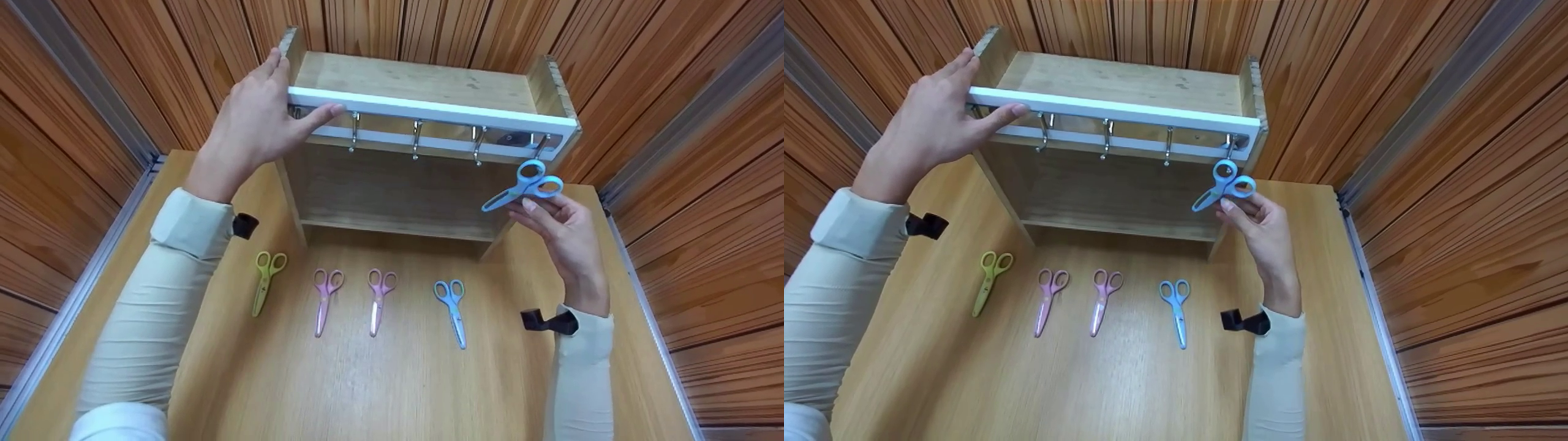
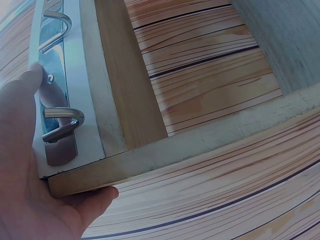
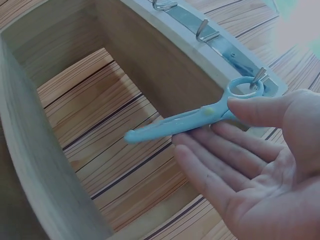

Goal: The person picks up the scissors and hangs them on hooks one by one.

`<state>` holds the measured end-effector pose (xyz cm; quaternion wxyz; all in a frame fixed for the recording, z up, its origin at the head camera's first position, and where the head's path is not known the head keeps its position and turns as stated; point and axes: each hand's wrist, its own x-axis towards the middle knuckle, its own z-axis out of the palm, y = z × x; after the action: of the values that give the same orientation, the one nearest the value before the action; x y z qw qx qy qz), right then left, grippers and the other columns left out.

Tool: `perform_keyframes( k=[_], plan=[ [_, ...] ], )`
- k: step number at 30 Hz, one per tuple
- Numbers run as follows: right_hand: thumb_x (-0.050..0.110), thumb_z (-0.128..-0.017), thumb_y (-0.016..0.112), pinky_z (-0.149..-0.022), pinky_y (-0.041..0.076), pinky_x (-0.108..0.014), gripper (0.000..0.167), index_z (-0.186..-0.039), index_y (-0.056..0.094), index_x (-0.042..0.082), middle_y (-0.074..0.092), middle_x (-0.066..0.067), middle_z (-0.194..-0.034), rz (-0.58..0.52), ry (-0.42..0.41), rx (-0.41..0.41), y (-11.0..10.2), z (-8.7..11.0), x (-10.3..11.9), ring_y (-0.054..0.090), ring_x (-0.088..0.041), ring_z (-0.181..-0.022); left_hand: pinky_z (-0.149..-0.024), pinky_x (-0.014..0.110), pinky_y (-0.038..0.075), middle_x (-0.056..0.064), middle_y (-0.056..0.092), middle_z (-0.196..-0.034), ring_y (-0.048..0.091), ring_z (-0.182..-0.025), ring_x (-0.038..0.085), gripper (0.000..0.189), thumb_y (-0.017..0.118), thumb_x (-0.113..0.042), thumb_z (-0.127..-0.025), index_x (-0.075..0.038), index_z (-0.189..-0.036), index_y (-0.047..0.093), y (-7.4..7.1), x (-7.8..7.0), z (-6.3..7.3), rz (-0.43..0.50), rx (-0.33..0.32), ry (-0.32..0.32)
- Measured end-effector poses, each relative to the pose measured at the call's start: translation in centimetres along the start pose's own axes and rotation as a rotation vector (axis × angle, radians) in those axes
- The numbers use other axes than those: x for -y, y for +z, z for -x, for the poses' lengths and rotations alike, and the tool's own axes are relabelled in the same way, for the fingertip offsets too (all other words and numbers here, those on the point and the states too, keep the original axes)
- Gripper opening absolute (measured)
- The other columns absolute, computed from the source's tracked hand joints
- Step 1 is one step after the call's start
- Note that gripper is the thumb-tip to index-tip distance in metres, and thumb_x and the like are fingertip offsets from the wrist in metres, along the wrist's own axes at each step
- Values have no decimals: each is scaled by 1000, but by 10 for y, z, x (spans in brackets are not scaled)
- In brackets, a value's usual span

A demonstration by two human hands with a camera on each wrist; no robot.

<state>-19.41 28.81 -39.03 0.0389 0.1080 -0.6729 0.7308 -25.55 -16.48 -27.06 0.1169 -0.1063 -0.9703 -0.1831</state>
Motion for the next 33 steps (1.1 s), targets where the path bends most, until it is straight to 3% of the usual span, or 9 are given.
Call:
perform_keyframes(
  k=[14, 21, 24, 29, 33],
  plan=[
    [9, -103, 67, -98, 60, -26, 43, -139, 56, -12, 78, -3, -122, 168, 149, -3, 1, 26, -25, 77, -16, -114, -125, 61, 36, 25, 19, -174, 43, -150, 49, 116, 46, -85, -93, 0, -167, 19, 0, 1, -1, -5, -16, 13],
    [27, -103, 69, -98, 57, -14, 54, -148, 53, -1, 64, -20, -145, 398, 246, 29, 9, 38, -38, 71, -1, -115, -127, 61, 32, 25, 17, -174, 38, -154, 49, 116, 45, -85, -93, 0, -167, 18, 1, 2, -1, 1, -7, 10],
    [32, -102, 70, -98, 54, -11, 58, -148, 54, 2, 62, -19, -148, 468, 281, 38, 13, 42, -43, 67, -8, -123, -127, 61, 32, 24, 17, -175, 37, -154, 48, 115, 46, -84, -93, -1, -167, 18, 1, 1, -1, 2, -7, 11],
    [34, -100, 73, -100, 52, -8, 64, -151, 51, 3, 60, -18, -149, 522, 307, 62, 17, 49, -54, 61, -32, -137, -128, 61, 31, 23, 16, -175, 35, -155, 48, 115, 46, -84, -93, -2, -167, 19, 1, 1, -2, 7, -10, 6],
    [32, -98, 77, -118, 50, -33, 68, -151, 49, 0, 58, -21, -150, 567, 295, 75, 21, 54, -64, 57, -38, -141, -127, 60, 32, 22, 15, -175, 37, -154, 48, 115, 46, -85, -93, -2, -167, 19, 2, 1, -2, 9, -11, 4]
  ],
)
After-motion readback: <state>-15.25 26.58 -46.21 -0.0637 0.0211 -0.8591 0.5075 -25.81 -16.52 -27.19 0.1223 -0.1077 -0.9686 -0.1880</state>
